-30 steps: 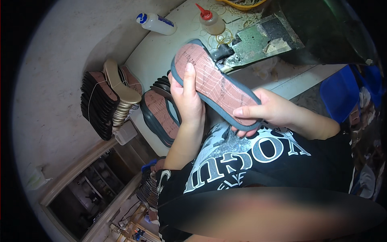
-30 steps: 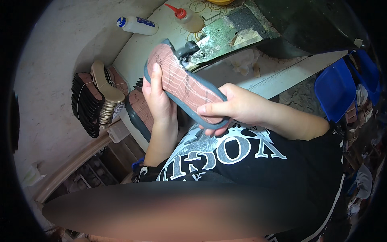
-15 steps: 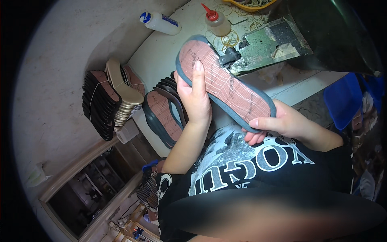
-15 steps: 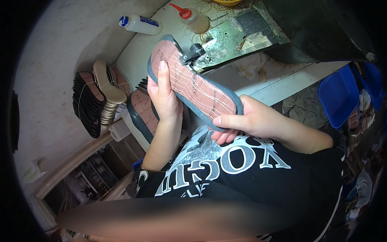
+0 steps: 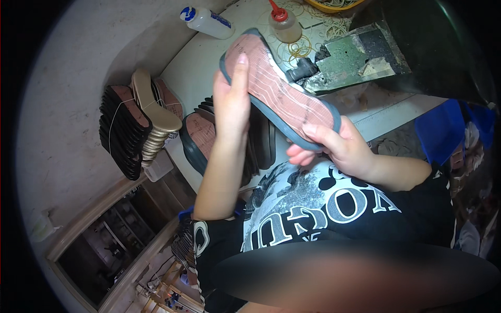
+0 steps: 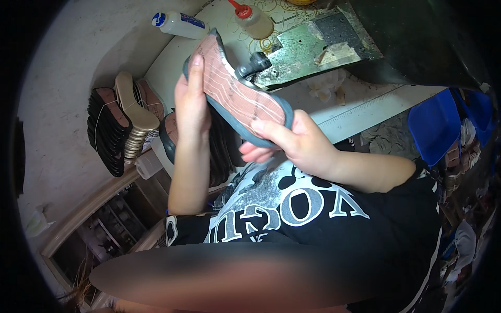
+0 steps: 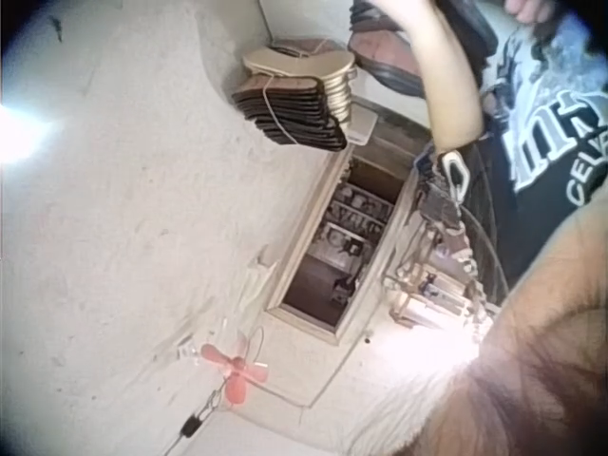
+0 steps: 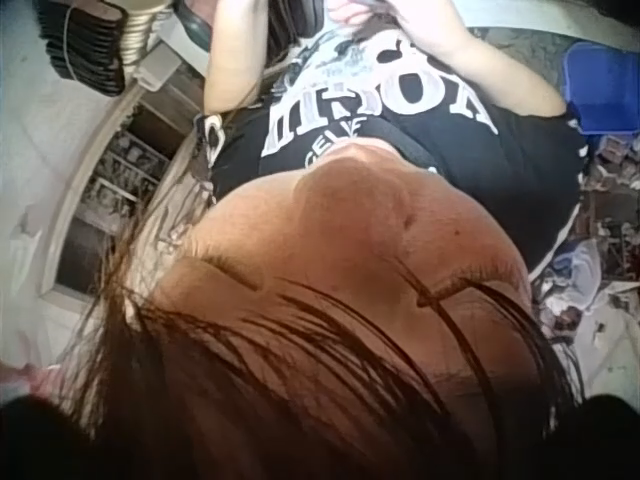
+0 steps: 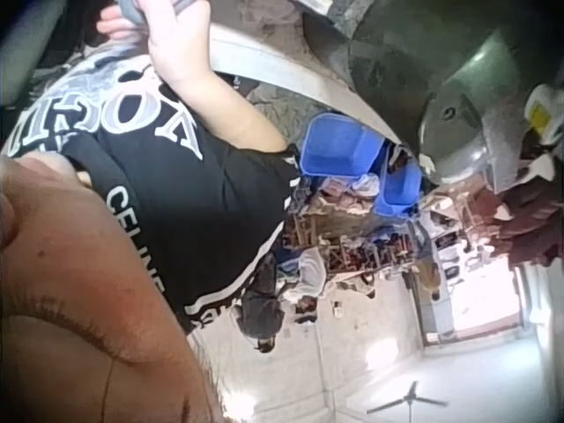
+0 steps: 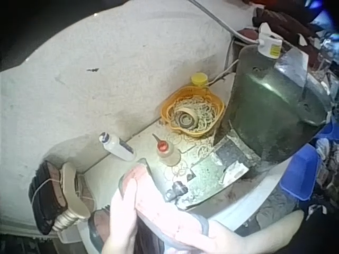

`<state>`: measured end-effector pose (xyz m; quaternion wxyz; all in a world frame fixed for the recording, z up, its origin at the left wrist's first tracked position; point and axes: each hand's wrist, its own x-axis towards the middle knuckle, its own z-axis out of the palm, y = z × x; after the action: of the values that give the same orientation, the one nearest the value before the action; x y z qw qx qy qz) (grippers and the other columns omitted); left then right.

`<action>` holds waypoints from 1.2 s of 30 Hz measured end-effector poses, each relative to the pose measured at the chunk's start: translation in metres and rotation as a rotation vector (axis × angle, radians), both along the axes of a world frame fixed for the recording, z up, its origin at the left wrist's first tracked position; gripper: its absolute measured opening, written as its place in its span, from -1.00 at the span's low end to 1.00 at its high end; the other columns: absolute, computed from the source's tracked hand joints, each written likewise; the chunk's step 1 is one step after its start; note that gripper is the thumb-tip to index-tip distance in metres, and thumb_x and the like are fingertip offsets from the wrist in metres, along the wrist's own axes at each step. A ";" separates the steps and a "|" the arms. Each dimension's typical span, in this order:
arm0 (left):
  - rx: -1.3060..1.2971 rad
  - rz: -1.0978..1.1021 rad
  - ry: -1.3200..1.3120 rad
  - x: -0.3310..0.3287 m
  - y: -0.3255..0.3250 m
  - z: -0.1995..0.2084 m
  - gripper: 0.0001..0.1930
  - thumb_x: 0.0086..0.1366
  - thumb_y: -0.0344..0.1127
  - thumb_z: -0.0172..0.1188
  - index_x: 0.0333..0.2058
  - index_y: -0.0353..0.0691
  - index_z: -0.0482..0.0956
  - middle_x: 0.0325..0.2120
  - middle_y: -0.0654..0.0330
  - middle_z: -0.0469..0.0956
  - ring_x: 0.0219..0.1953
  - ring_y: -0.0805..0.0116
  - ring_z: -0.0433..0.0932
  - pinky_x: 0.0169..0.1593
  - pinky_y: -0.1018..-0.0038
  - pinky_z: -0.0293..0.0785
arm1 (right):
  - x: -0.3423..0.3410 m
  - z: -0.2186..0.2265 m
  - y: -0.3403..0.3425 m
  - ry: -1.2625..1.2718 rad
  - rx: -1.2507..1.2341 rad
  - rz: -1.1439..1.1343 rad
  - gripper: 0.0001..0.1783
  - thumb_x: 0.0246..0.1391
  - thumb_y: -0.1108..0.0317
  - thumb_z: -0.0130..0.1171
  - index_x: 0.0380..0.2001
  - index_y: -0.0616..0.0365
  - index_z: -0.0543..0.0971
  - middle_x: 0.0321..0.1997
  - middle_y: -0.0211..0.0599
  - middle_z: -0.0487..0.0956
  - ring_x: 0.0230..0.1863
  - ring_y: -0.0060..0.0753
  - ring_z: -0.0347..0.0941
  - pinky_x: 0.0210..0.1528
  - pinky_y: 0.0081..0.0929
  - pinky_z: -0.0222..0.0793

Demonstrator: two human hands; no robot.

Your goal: The recorder is picking up shoe soles from a stack, inspecting them individually, and placing them into a separate pile.

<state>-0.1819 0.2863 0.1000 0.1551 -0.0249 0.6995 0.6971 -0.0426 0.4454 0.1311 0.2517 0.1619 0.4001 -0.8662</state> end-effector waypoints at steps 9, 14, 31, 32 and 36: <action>-0.811 -1.064 1.090 -0.071 -0.010 0.057 -0.43 -0.02 0.08 0.34 -0.04 -0.06 0.57 0.09 0.05 0.42 0.34 0.07 0.07 0.35 -0.01 -0.32 | -0.020 -0.008 -0.025 0.036 -0.060 -0.130 -0.60 0.25 0.16 -0.05 -0.07 0.32 0.45 -0.31 -0.04 0.61 -0.32 -0.32 0.61 -0.22 -0.49 0.52; -0.789 -1.373 0.721 -0.080 0.008 0.069 -0.60 0.02 0.07 0.33 -0.36 -0.17 0.63 -0.37 0.18 0.55 0.01 0.28 0.42 0.33 0.03 -0.22 | -0.028 -0.008 -0.033 0.030 -0.043 -0.160 -0.57 0.26 0.12 -0.04 -0.06 0.31 0.46 -0.30 -0.03 0.62 -0.32 -0.33 0.61 -0.20 -0.50 0.52; -0.814 -0.969 0.206 -0.029 -0.011 0.069 -0.64 0.23 -0.07 0.22 -0.48 -0.31 0.47 -0.71 0.32 0.36 -0.61 0.59 0.28 -0.52 0.56 0.22 | -0.037 -0.010 -0.018 -0.026 -0.008 -0.131 -0.59 0.23 0.09 0.04 -0.09 0.23 0.53 -0.16 -0.22 0.62 -0.26 -0.37 0.62 -0.27 -0.63 0.52; -0.823 -0.908 0.183 -0.024 -0.011 0.069 -0.64 0.24 -0.08 0.21 -0.49 -0.30 0.47 -0.69 0.35 0.37 -0.60 0.61 0.27 -0.53 0.58 0.22 | -0.038 -0.010 -0.017 -0.024 0.003 -0.133 -0.58 0.22 0.08 0.05 -0.12 0.25 0.53 -0.18 -0.20 0.61 -0.28 -0.36 0.62 -0.30 -0.64 0.52; -0.725 -0.752 0.100 -0.017 -0.019 0.061 -0.62 0.26 -0.07 0.21 -0.51 -0.31 0.49 -0.68 0.37 0.39 -0.61 0.63 0.28 -0.55 0.61 0.24 | -0.042 -0.012 -0.019 0.029 0.032 -0.158 -0.56 0.20 0.07 0.08 -0.19 0.31 0.54 -0.25 -0.15 0.62 -0.33 -0.39 0.62 -0.36 -0.67 0.54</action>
<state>-0.1985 0.2676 0.1606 0.3425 0.2089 0.8632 0.3066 -0.0845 0.4263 0.1194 0.1742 0.1845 0.4033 -0.8792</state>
